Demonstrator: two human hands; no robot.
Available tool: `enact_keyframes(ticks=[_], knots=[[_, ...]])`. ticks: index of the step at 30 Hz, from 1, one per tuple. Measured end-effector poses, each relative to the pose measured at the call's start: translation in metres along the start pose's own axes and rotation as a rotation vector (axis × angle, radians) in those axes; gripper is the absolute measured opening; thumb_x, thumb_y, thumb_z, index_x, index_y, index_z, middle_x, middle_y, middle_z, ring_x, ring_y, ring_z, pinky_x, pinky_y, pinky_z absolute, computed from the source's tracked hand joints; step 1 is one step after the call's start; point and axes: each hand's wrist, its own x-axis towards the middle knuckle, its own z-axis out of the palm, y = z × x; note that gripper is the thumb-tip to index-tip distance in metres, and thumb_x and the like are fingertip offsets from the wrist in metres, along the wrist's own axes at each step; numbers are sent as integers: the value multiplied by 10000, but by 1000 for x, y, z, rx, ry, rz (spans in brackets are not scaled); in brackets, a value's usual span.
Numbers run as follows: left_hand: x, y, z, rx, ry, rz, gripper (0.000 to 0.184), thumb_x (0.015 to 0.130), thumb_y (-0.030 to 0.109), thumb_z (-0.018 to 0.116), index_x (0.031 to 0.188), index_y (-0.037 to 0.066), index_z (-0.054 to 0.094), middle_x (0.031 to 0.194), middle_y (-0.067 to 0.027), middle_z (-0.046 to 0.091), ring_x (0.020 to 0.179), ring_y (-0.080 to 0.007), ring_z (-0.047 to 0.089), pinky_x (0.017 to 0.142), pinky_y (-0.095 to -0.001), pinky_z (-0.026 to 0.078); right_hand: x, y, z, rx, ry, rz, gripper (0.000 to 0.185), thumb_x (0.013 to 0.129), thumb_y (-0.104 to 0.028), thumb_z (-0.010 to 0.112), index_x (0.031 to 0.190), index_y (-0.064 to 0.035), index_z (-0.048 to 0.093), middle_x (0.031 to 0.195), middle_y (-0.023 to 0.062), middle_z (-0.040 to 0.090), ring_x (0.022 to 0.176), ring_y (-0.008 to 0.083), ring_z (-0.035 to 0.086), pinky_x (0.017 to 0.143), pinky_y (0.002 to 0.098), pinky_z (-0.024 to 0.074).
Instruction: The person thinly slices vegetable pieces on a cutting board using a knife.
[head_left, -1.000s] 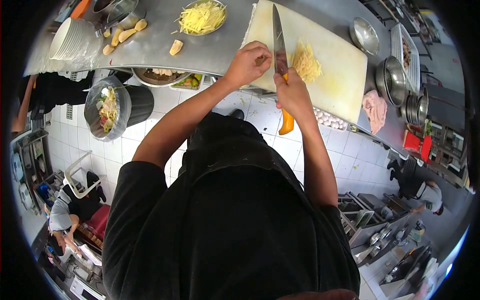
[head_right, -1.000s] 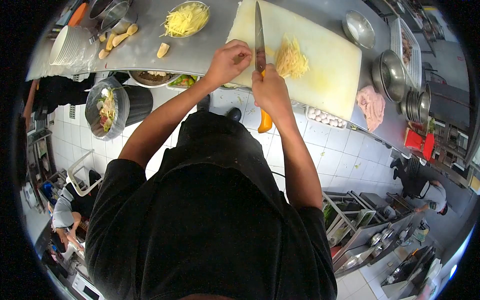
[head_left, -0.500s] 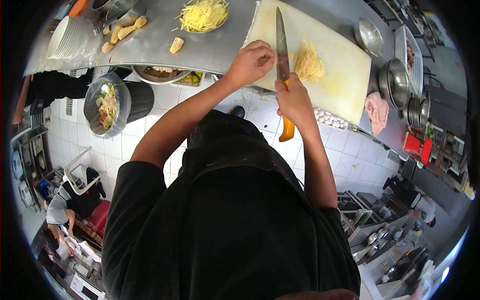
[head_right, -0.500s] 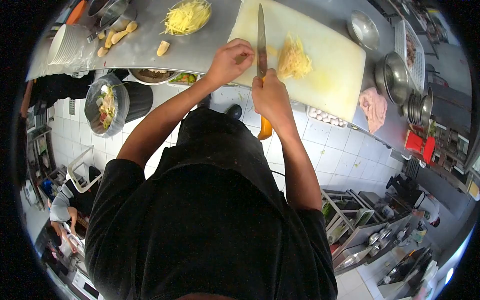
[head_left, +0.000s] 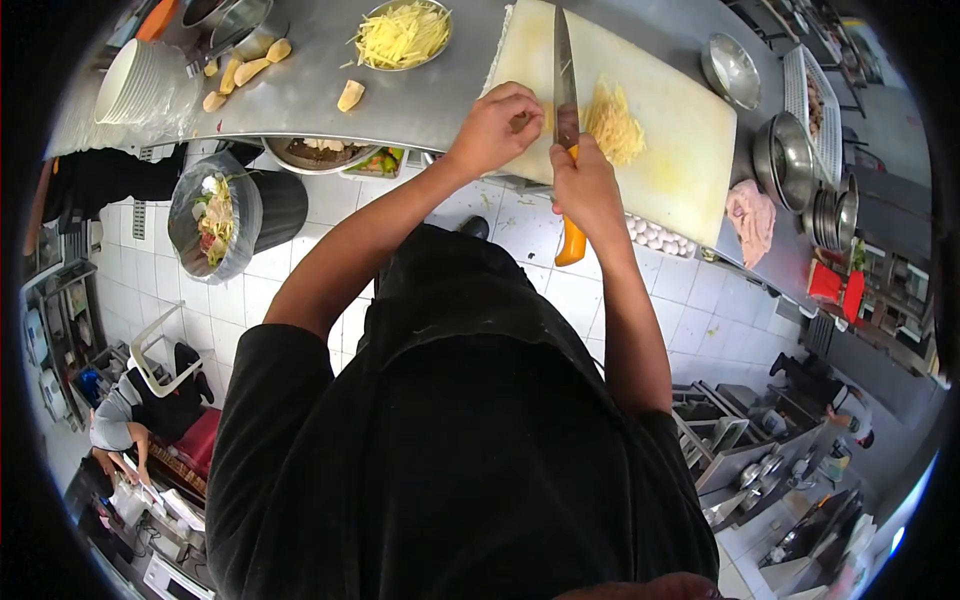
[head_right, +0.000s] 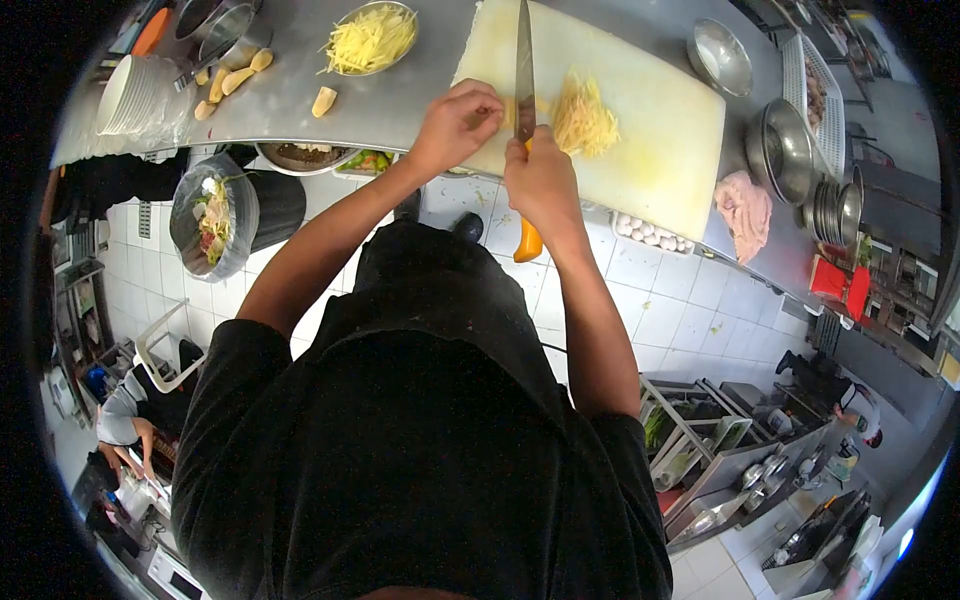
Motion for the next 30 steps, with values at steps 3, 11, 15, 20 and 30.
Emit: enact_keyframes(ticks=[3,11,15,20,30], knots=[[0,0,0,4,-2,-3,51,824,49,698,853,12,680,926,-101,667,810,-269,664,712,-341,549,-5,-2,-2,-19,-7,4,292,989,-245,521,1074,34,536,710,131,586,492,213,587,507,346,500],[0,2,-2,15,-6,-9,55,832,47,687,864,4,681,920,-106,666,809,-286,658,721,-350,545,-10,-4,-1,-4,-36,12,305,989,-251,524,1077,41,529,706,126,582,498,207,587,511,346,501],[0,4,-2,-3,-7,-24,55,833,42,681,870,1,684,927,-103,664,802,-272,663,713,-337,552,-10,-3,-2,-19,-46,10,314,990,-253,522,1079,48,523,706,131,587,493,210,588,511,348,499],[1,5,-2,3,-22,-47,55,833,33,678,875,0,688,935,-97,662,803,-251,671,720,-325,561,-10,-6,-3,-27,-52,13,320,990,-252,516,1085,54,518,707,134,588,485,213,589,510,349,495],[0,1,-2,25,-39,-19,67,857,49,708,904,0,702,979,-82,676,824,-210,678,713,-307,566,-1,-4,-1,-37,-78,-2,291,993,-209,468,1045,76,485,672,204,617,520,311,653,555,425,539]])
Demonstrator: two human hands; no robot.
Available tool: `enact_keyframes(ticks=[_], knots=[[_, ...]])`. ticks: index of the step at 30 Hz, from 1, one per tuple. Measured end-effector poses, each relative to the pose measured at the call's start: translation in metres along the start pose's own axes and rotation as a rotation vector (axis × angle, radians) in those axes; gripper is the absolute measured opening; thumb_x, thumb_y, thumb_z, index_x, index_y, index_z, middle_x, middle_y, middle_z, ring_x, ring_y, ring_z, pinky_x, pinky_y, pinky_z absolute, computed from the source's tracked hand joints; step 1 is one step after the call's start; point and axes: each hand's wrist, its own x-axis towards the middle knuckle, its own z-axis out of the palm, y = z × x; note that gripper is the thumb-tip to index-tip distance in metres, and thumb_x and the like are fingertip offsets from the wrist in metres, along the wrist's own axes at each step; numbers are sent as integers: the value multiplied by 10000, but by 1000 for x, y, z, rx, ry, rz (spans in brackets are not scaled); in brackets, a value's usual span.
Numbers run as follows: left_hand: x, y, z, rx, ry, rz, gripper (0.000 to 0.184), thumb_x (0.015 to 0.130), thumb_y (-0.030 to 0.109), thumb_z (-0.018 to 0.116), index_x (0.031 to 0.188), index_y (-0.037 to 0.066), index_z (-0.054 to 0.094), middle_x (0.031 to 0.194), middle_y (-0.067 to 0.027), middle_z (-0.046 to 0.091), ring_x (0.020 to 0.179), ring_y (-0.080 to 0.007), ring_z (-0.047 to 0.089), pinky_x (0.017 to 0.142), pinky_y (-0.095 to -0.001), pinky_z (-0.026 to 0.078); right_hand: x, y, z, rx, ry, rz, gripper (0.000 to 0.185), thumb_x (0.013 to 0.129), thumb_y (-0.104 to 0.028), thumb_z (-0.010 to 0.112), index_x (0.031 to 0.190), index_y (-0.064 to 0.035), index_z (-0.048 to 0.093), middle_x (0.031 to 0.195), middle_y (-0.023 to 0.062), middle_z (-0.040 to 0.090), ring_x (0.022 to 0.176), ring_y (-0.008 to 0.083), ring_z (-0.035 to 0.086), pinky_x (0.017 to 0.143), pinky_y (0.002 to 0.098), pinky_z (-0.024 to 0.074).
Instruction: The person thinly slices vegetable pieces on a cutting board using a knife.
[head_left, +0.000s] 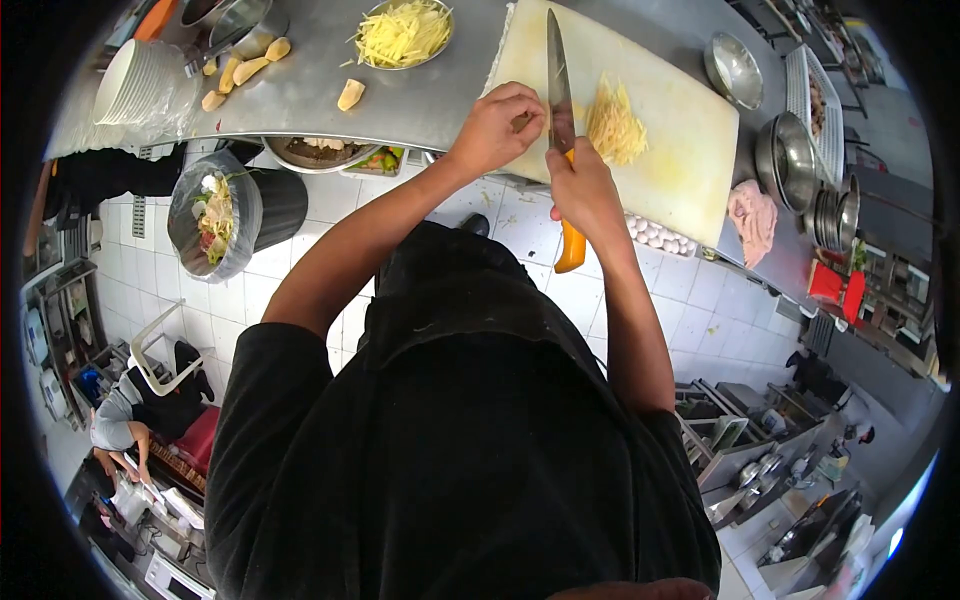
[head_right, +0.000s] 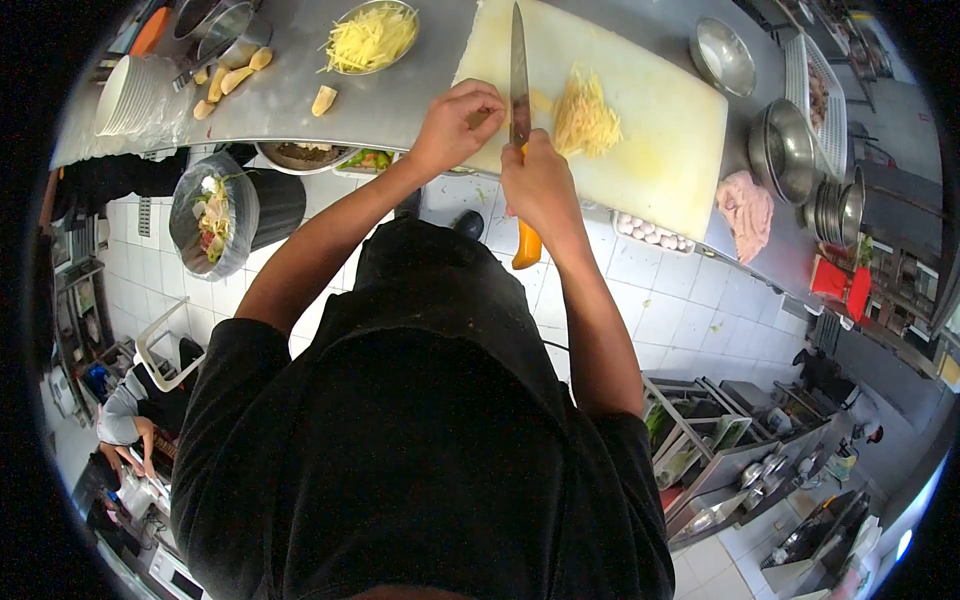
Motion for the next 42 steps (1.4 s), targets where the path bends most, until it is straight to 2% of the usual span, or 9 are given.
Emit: enact_keyframes(ticks=[3,6,8,12,18,30,33,36,42], knots=[[-1,0,-1,-6,1,-10,69,854,45,712,904,-1,701,982,-83,676,828,-211,681,715,-307,566,-1,-2,0,18,-1,29,327,990,-236,495,1101,72,496,712,151,583,493,244,612,502,362,519],[-5,-1,2,-20,11,-13,67,846,44,706,894,-2,699,971,-89,675,817,-233,681,718,-318,566,37,27,30,-32,83,-108,318,989,-227,495,1097,72,489,723,166,596,503,260,624,505,365,534],[-1,-5,3,-56,29,-21,62,829,45,694,871,-1,696,946,-98,672,796,-262,674,712,-338,565,40,27,30,-27,73,-71,317,990,-225,492,1095,74,483,731,177,602,504,265,626,516,373,540],[-1,-2,1,-8,8,-15,68,831,49,696,872,-6,693,959,-102,674,814,-258,678,720,-334,572,36,25,28,2,67,-48,311,991,-230,500,1083,67,492,737,179,609,498,256,624,515,372,534],[0,1,0,4,21,1,64,842,45,711,888,4,693,962,-93,681,819,-245,683,728,-321,566,9,7,7,40,84,4,294,988,-243,518,1070,39,529,699,134,589,479,221,599,488,348,489],[0,-1,-1,-10,23,11,42,838,18,682,871,-7,685,943,-111,671,822,-262,672,734,-328,571,-10,-3,-4,35,30,13,313,986,-252,518,1059,51,530,687,124,577,481,211,591,503,352,492],[0,0,0,-21,24,-4,45,838,22,681,873,-7,689,947,-111,673,822,-263,671,739,-332,570,-7,0,-3,11,6,-11,300,1001,-219,482,1086,67,495,691,193,625,519,290,653,518,397,538],[0,-1,0,-13,25,0,49,839,26,681,872,-9,690,948,-109,673,823,-261,672,737,-331,571,-9,-2,-2,30,16,15,326,985,-253,516,1064,63,518,690,134,577,470,223,589,505,357,493],[0,0,0,-12,24,-13,56,840,28,679,874,-15,691,948,-107,672,824,-257,673,734,-328,573,-12,-2,-3,28,14,27,343,984,-256,512,1080,74,510,698,142,575,474,228,591,506,357,494]])
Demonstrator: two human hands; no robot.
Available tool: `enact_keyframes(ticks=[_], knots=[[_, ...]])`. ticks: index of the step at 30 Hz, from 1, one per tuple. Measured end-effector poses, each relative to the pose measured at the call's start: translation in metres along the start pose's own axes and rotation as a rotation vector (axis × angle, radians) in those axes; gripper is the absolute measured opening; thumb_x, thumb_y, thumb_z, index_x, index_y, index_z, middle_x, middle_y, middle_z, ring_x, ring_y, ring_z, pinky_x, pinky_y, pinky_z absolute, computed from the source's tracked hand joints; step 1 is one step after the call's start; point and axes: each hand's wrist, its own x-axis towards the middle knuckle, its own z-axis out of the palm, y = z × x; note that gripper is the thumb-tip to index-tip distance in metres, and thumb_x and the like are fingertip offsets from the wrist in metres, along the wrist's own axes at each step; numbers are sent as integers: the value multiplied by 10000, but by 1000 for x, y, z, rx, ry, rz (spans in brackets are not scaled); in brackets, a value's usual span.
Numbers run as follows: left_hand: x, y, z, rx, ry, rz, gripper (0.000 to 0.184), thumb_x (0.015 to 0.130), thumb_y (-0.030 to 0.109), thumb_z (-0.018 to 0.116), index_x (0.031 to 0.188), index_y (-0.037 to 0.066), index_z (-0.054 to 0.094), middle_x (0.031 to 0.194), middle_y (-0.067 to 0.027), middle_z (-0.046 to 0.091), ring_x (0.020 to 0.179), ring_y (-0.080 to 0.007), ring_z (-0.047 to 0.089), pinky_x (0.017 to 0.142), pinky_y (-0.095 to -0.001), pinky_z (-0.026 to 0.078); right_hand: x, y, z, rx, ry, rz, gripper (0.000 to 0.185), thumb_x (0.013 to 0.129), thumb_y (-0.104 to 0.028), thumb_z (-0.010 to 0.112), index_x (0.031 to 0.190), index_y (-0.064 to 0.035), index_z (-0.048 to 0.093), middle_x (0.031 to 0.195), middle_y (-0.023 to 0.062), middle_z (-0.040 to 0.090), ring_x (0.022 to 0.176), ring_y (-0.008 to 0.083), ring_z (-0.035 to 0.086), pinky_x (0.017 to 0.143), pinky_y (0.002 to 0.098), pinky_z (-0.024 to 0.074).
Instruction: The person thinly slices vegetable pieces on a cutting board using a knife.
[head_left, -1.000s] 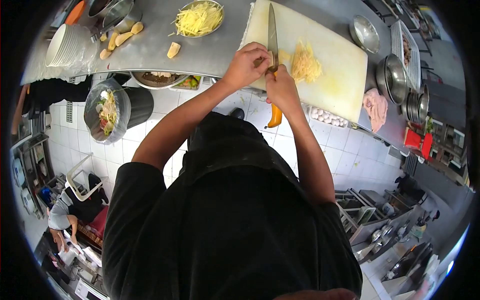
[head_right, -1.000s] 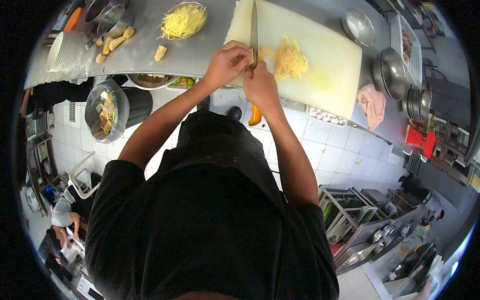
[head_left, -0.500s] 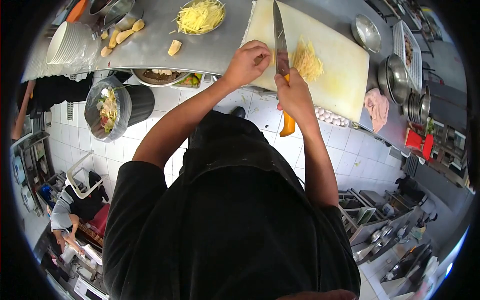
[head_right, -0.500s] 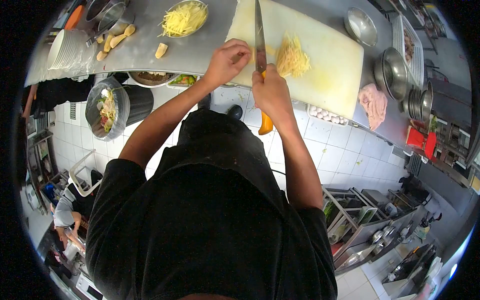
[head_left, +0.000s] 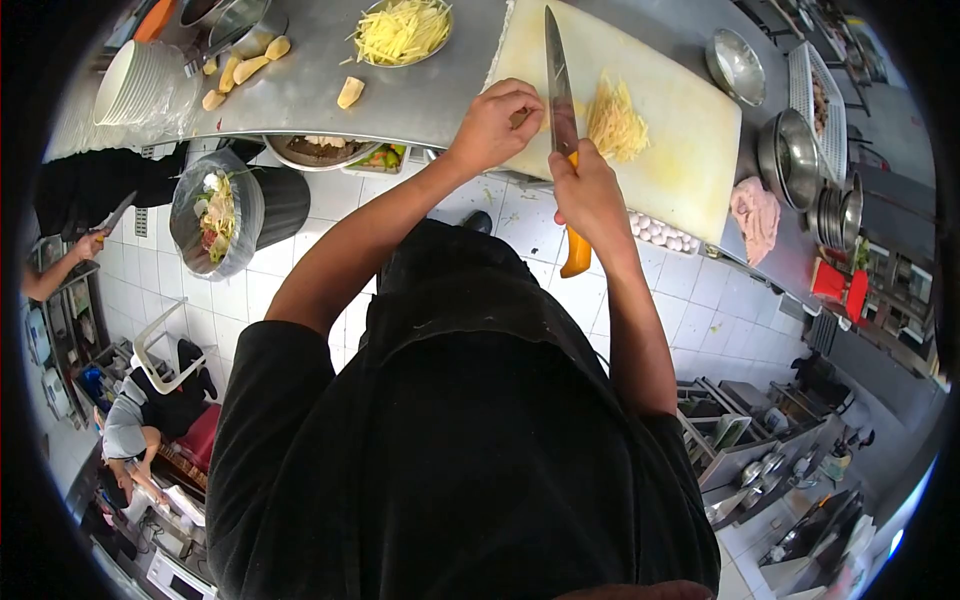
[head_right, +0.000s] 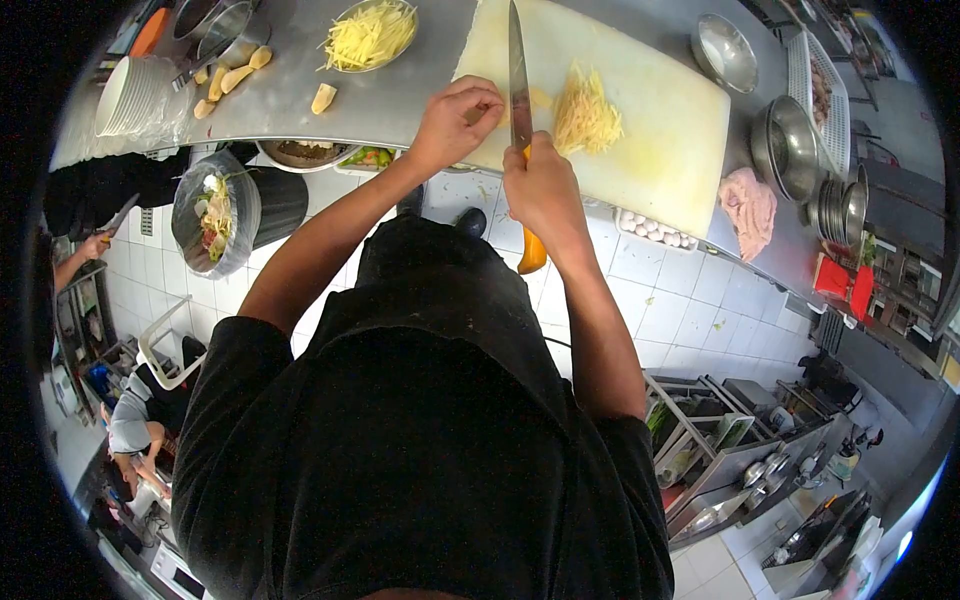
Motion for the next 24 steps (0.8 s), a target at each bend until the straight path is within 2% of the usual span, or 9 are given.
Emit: enact_keyframes(ticks=[9,12,15,18,24], knots=[[1,1,-1,4,-2,7,57,838,29,684,873,-15,694,949,-111,676,808,-260,679,732,-325,572,10,2,2,-6,-12,-24,361,986,-258,504,1107,82,508,716,146,582,478,221,596,509,356,497],[0,1,-1,6,-2,20,62,845,36,692,885,-11,696,955,-104,678,808,-251,680,729,-321,568,6,-1,1,-13,-23,-29,293,987,-200,469,1050,85,481,699,218,628,513,313,653,531,414,539],[-2,-2,0,13,4,27,71,855,48,712,903,-4,698,968,-91,681,819,-231,680,722,-316,562,14,5,8,-15,1,-45,298,986,-205,466,1052,85,483,701,220,629,513,309,653,531,412,539],[-1,-2,0,-11,-5,5,70,853,46,713,900,-4,698,976,-92,681,826,-237,681,724,-320,565,21,1,10,13,2,-12,337,988,-247,502,1083,76,511,698,138,571,478,224,600,513,357,495],[-1,1,-1,-6,-1,1,70,858,57,712,894,-2,699,986,-94,684,839,-246,683,736,-324,562,11,10,8,9,-35,32,308,986,-219,493,1086,72,503,696,144,578,471,240,602,486,376,501]])
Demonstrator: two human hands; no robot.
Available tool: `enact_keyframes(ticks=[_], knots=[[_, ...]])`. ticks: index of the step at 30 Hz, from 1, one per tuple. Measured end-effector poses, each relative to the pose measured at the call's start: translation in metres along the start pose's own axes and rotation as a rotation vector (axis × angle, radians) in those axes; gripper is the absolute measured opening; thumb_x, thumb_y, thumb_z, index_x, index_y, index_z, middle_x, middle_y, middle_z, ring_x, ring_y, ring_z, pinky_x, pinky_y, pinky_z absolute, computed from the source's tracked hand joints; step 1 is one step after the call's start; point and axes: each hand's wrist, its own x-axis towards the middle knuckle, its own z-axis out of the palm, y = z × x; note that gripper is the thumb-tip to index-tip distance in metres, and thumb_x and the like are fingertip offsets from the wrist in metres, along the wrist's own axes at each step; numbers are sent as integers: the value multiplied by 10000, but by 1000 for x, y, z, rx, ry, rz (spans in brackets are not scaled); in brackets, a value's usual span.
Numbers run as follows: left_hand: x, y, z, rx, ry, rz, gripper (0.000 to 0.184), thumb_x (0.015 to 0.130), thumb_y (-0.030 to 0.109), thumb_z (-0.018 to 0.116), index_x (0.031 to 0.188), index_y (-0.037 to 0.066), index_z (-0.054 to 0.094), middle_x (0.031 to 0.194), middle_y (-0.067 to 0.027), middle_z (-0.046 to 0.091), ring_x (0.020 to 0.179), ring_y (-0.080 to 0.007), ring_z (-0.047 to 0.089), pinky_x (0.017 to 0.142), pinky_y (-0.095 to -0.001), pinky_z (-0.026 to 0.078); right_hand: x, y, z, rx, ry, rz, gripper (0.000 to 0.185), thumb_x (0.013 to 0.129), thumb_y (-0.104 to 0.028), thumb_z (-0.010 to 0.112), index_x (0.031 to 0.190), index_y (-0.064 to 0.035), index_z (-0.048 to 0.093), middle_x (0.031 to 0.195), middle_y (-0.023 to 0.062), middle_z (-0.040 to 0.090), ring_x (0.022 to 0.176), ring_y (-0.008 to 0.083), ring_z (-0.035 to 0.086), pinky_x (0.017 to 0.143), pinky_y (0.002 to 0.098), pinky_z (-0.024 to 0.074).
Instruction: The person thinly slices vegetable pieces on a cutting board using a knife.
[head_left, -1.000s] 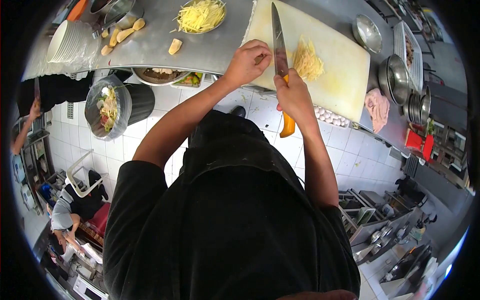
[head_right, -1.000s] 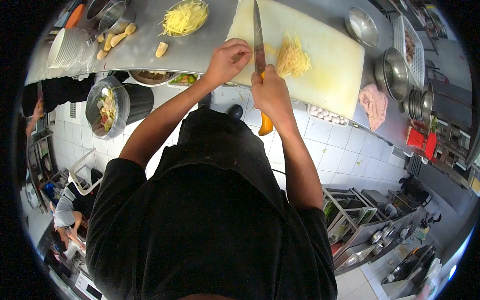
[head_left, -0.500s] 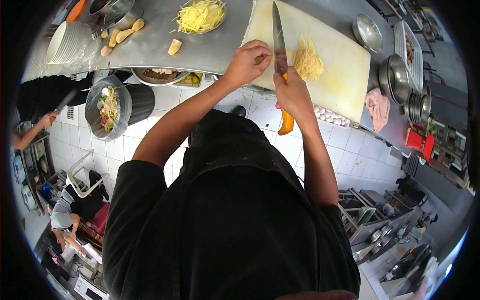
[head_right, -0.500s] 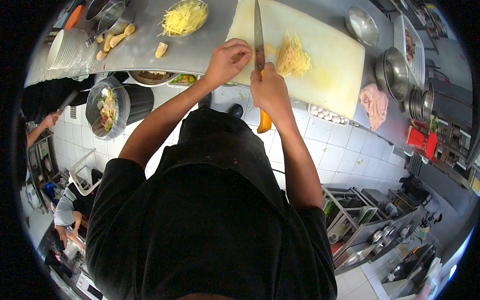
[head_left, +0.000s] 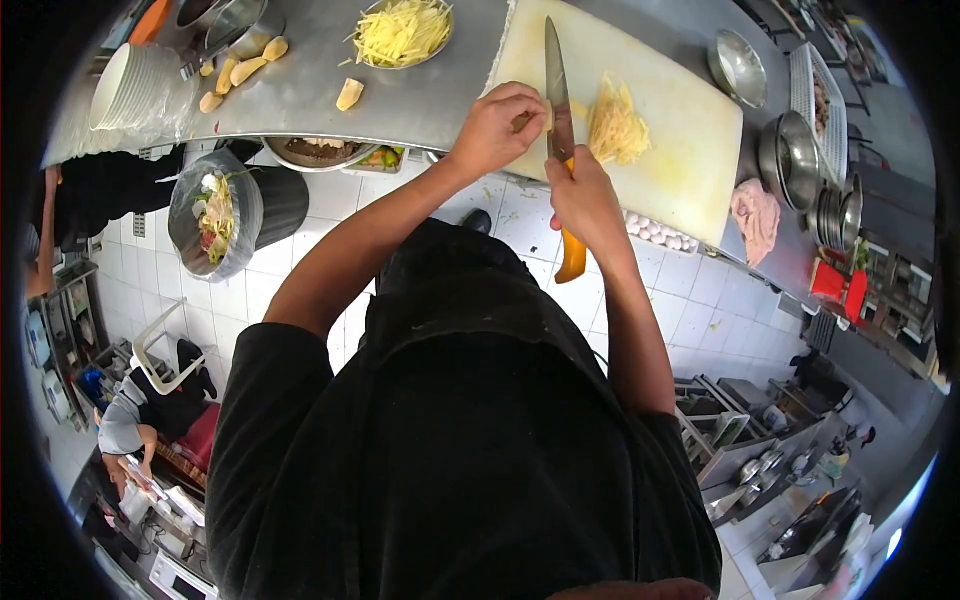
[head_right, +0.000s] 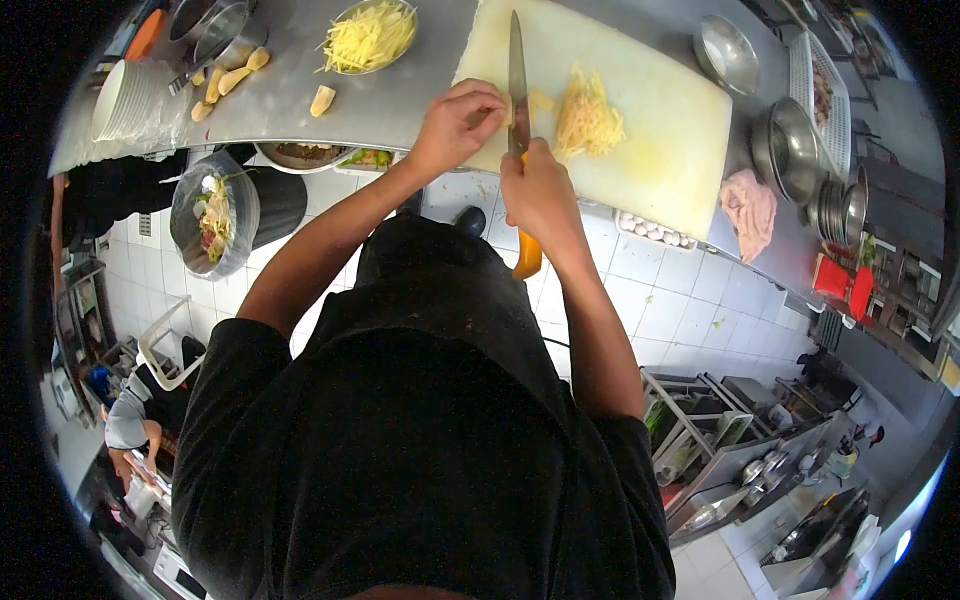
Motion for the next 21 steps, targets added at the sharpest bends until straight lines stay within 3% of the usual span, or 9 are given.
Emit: enact_keyframes(ticks=[3,12,15,21], knots=[[-2,-1,2,30,4,25,69,850,53,707,887,-4,702,976,-97,685,824,-245,684,730,-321,567,31,21,29,-68,120,-139,294,983,-212,499,1089,61,505,687,139,577,467,241,606,472,378,502],[1,-3,1,3,13,11,72,851,57,709,892,-1,702,967,-96,688,817,-244,681,728,-317,560,3,2,5,13,99,-50,331,990,-250,505,1111,58,503,669,132,580,466,227,607,477,356,491],[2,-3,1,12,12,20,64,840,42,700,880,-8,696,952,-99,680,780,-240,685,704,-310,582,-8,-9,-2,0,66,-31,283,998,-210,475,1085,59,482,684,200,628,515,309,655,515,404,549],[1,-1,1,4,11,2,60,849,43,694,882,-7,698,961,-99,679,796,-242,684,714,-314,584,-7,-6,-3,-11,45,-42,294,1001,-219,474,1089,62,484,684,197,622,519,301,659,520,399,551]])
